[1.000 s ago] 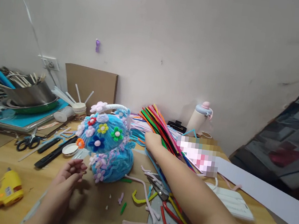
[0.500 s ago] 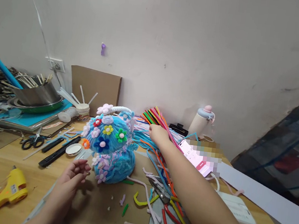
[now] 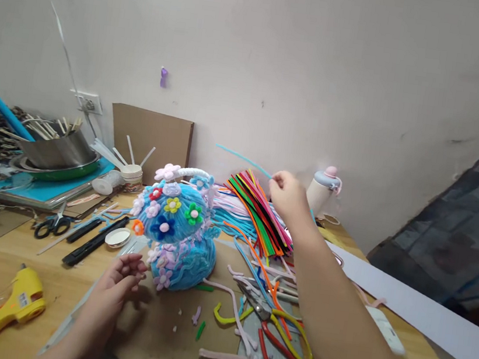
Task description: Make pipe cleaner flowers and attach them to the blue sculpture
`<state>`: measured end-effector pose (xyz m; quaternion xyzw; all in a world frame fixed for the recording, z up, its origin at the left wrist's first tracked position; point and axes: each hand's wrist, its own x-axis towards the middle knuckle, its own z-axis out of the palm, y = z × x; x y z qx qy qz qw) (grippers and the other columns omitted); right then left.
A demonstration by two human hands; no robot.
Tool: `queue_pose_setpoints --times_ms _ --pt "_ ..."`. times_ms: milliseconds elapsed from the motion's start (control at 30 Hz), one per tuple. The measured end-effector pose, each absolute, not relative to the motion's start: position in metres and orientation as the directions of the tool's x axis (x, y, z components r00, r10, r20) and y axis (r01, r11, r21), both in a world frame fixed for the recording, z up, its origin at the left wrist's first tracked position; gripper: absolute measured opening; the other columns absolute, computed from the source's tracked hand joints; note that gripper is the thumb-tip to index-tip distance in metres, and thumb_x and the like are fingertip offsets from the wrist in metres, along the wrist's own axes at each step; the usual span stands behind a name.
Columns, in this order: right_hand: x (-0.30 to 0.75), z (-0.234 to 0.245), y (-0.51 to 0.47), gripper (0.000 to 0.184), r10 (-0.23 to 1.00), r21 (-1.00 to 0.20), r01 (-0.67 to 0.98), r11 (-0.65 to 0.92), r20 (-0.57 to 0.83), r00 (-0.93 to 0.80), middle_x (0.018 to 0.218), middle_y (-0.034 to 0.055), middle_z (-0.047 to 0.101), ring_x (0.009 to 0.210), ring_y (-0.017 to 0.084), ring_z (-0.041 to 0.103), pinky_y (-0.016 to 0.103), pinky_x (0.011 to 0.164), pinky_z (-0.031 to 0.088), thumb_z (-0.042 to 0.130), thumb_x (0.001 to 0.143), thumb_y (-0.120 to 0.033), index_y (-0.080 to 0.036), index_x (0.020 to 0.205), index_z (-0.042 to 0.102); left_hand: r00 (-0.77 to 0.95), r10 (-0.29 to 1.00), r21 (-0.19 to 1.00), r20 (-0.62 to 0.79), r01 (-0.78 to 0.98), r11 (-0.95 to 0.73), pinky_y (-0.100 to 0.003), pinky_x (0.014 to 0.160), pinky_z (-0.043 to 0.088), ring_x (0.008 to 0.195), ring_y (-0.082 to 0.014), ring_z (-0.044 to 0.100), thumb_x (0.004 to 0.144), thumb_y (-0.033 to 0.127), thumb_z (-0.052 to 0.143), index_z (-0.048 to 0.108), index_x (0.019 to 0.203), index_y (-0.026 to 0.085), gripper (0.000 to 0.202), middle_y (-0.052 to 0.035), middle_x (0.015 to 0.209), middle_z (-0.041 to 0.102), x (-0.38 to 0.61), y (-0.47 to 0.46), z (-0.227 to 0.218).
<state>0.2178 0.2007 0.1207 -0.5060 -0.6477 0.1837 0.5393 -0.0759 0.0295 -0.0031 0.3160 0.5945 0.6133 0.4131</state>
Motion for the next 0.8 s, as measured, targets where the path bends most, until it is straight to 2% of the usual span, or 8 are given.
queue_pose_setpoints --times_ms 67,133,233,367,467,567,667,800 --pt "0.213 0.124 0.176 0.006 0.812 -0.848 0.059 0.527 0.523 0.259 0.052 -0.007 0.046 0.038 0.008 0.036 0.02 0.04 0.025 0.051 0.078 -0.026 -0.022 0.078 0.047 -0.471 0.88 0.994 -0.062 -0.111 0.011 -0.023 0.057 0.042 0.075 -0.0166 0.058 0.062 0.023 0.064 0.055 0.09 0.019 0.029 -0.0032 0.081 0.062 -0.076 0.027 -0.002" --pt "0.203 0.122 0.141 0.007 0.824 -0.79 -0.256 0.557 0.486 0.291 0.052 -0.0084 0.041 0.035 0.007 0.029 0.02 0.038 0.022 0.049 0.08 -0.025 -0.023 0.079 0.043 -0.487 0.872 0.994 0.041 -0.068 -0.085 -0.024 0.064 0.043 0.079 -0.0164 0.057 0.065 0.023 0.065 0.055 0.091 0.02 0.028 -0.002 0.081 0.061 -0.074 0.022 0.001" --pt "0.186 0.102 0.076 0.01 0.933 -0.838 -0.42 0.347 0.353 0.066 0.05 -0.0084 0.039 0.037 0.006 0.026 0.019 0.038 0.019 0.047 0.086 -0.029 -0.022 0.08 0.042 -0.328 0.929 0.981 0.173 -0.026 -0.192 -0.023 0.066 0.043 0.072 -0.0144 0.054 0.069 0.027 0.067 0.058 0.096 0.021 0.029 -0.0007 0.075 0.058 -0.062 0.006 0.009" --pt "0.166 0.055 0.002 0.016 0.854 -0.999 -0.033 -0.009 0.01 -0.521 0.055 -0.0069 0.039 0.045 0.006 0.032 0.018 0.043 0.024 0.044 0.089 -0.035 -0.019 0.084 0.045 0.128 0.987 0.968 0.102 -0.241 -0.068 -0.02 0.046 0.035 0.053 -0.0094 0.046 0.065 0.047 0.07 0.051 0.12 0.022 0.063 -0.0009 0.071 0.056 -0.036 -0.022 0.014" --pt "0.162 0.032 -0.025 0.012 0.741 -0.937 0.299 0.18 -0.071 -0.668 0.057 -0.0057 0.041 0.051 0.008 0.036 0.02 0.05 0.027 0.045 0.087 -0.029 -0.019 0.082 0.046 0.223 0.974 0.96 -0.035 -0.263 0.095 -0.017 0.039 0.026 0.04 -0.0046 0.038 0.071 0.051 0.064 0.061 0.097 0.017 0.042 0.0027 0.055 0.05 -0.027 -0.034 0.011" --pt "0.166 0.03 -0.032 0.007 0.751 -0.792 0.503 0.345 -0.089 -0.654 0.07 -0.0018 0.052 0.066 0.011 0.046 0.022 0.06 0.031 0.046 0.083 -0.021 -0.019 0.078 0.049 0.126 0.989 0.966 -0.08 -0.235 0.108 -0.017 0.038 0.028 0.037 -0.0047 0.041 0.075 0.048 0.061 0.062 0.078 0.015 0.034 0.0031 0.051 0.05 -0.032 -0.036 0.005" --pt "0.168 0.035 -0.035 0.008 0.771 -0.752 0.572 0.326 -0.138 -0.621 0.077 -0.0001 0.057 0.073 0.013 0.051 0.024 0.064 0.034 0.048 0.082 -0.02 -0.018 0.074 0.05 -0.007 0.998 0.967 -0.054 -0.25 0.051 -0.018 0.04 0.035 0.04 -0.0063 0.047 0.074 0.047 0.063 0.063 0.079 0.015 0.033 0.0017 0.056 0.056 -0.036 -0.037 0.002" --pt "0.153 0.039 -0.041 0.011 0.694 -0.927 0.357 -0.117 -0.333 -0.638 0.062 -0.0058 0.049 0.047 0.007 0.044 0.018 0.045 0.033 0.048 0.084 -0.025 -0.02 0.094 0.049 0.088 0.992 0.964 -0.092 -0.242 0.11 -0.019 0.04 0.038 0.038 -0.0083 0.05 0.071 0.045 0.066 0.062 0.076 0.013 0.033 -0.0006 0.055 0.06 -0.029 -0.042 0.007"
